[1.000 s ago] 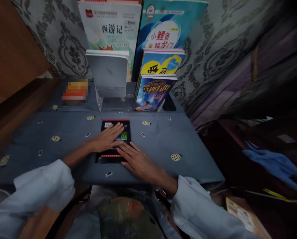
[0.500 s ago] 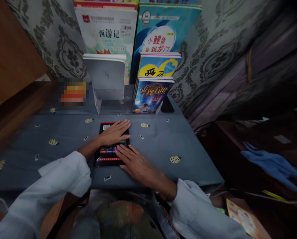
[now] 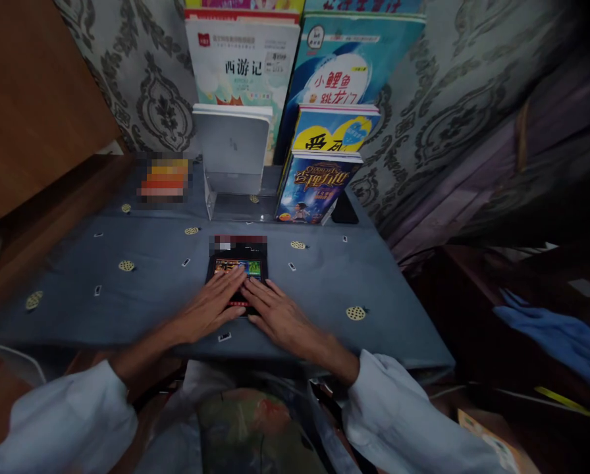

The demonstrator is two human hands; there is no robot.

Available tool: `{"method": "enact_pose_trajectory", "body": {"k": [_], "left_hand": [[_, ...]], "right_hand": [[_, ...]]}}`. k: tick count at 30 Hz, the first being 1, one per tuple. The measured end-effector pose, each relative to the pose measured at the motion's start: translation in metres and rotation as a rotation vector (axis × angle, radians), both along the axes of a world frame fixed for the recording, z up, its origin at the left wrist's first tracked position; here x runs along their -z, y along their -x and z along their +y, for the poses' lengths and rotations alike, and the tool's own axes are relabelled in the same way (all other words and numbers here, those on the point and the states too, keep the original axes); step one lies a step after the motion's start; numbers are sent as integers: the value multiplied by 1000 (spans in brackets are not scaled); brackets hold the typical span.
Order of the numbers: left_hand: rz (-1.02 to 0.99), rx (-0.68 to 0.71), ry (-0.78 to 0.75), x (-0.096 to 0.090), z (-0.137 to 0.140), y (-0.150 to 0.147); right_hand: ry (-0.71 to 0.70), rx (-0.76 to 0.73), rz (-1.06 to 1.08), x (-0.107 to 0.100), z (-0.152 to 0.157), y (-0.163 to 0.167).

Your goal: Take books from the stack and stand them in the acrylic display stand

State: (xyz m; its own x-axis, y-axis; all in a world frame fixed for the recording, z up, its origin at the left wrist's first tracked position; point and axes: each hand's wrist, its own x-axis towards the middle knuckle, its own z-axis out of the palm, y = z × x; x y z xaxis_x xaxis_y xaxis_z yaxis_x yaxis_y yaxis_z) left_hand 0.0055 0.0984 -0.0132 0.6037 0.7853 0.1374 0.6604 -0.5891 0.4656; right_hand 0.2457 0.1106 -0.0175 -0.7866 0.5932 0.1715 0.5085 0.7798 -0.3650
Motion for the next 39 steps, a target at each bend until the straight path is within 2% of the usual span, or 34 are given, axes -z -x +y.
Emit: {"method": "enact_pose_trajectory", "body": {"k": [4, 6, 11, 15, 19, 23, 27, 33, 39], "left_hand": [[56, -225, -130, 16, -11, 12], [66, -294, -182, 23, -15, 13], [99, -344, -258, 30, -17, 9], [150, -337, -232, 25, -16, 7], [168, -344, -190, 21, -17, 7], [165, -343, -165, 19, -18, 7], [169, -328, -153, 19, -18, 9], [241, -335, -152, 12, -13, 9], [352, -312, -139, -5, 13, 13]], "right_hand": [[29, -11, 12, -9, 4, 1], [37, -32, 8, -11, 12, 8], [-9, -90, -55, -5, 55, 48], [-26, -38, -73, 0, 97, 68], [-12, 113, -56, 7, 112, 54], [19, 224, -16, 13, 98, 21], [48, 200, -17, 13, 92, 0], [55, 190, -2, 10, 114, 0], [-21, 230, 42, 10, 115, -7]]}}
